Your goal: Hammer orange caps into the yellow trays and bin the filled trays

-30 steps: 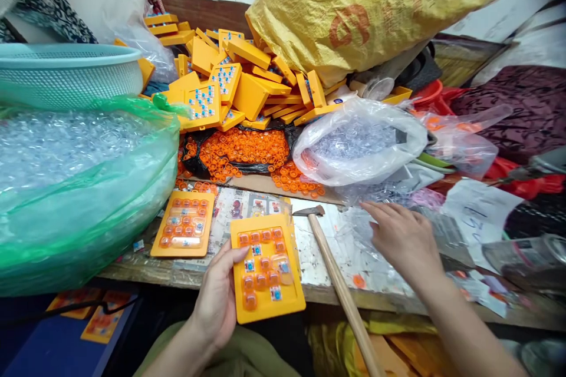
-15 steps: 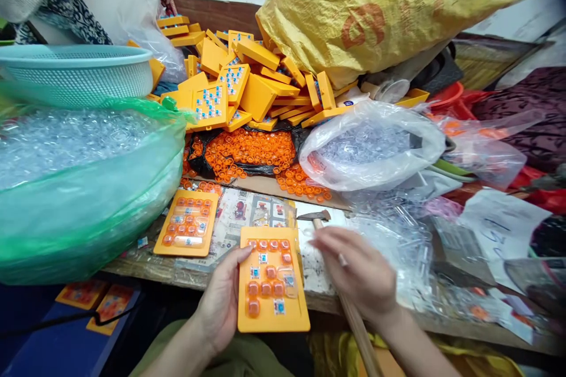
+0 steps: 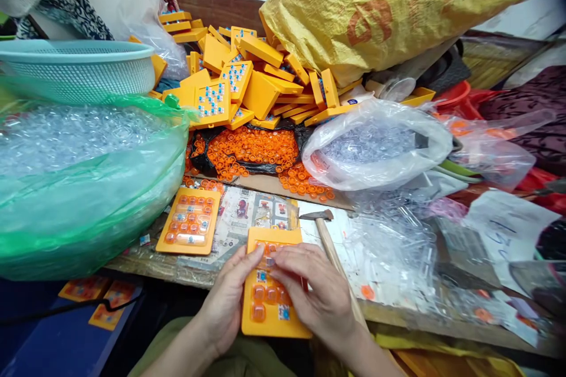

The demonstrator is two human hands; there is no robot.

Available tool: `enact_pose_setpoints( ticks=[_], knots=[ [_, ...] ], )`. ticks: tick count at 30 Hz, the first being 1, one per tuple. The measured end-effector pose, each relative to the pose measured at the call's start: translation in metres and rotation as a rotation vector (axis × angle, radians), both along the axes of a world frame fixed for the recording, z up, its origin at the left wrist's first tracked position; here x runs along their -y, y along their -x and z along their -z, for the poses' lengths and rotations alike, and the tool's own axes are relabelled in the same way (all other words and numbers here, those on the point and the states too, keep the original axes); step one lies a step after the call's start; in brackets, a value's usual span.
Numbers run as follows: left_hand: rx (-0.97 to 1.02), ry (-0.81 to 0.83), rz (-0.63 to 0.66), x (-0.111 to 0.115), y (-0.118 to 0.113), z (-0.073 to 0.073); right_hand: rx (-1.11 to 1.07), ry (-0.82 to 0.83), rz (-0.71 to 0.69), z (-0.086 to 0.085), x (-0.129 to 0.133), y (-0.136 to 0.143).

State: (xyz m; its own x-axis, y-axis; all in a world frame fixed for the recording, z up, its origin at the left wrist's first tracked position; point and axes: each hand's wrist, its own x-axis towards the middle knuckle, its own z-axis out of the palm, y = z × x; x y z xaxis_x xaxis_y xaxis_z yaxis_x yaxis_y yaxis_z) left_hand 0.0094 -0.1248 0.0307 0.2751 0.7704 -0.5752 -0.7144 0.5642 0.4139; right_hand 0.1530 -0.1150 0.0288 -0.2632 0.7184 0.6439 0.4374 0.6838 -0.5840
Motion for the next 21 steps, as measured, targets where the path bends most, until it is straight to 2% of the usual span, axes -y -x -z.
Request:
enact_pose_setpoints(
  ticks=[4,8,11,13,15,17,19,21],
  knots=[
    [0.007,-0.079,0.063,0.003,0.001,-0.001,0.067,0.024,0.094,0.003,0.003,-0.001],
    [-0.05,-0.101,0.063,0.006,0.002,0.0,0.028,0.132,0.066,0.014,0.009,-0.004],
    [-0.123,-0.121,0.059,0.007,0.0,-0.002,-0.171,0.298,0.2,0.018,0.012,0.0],
    [-0.167,-0.147,0.043,0.007,-0.001,-0.004,-0.39,0.534,0.312,0.014,0.011,0.004],
    [-0.236,-0.192,0.018,0.007,-0.002,-0.004,-0.641,0.88,0.247,0.007,0.01,0.007],
    [-0.339,-0.244,0.013,0.007,-0.003,-0.001,-0.845,1.149,0.064,0.001,0.01,0.011],
    [-0.437,-0.302,0.029,0.006,-0.004,0.004,-0.951,1.215,-0.012,0.0,0.012,0.015],
    [-0.503,-0.352,0.05,0.006,-0.005,0.009,-0.993,1.172,0.039,0.004,0.016,0.019]
  ],
)
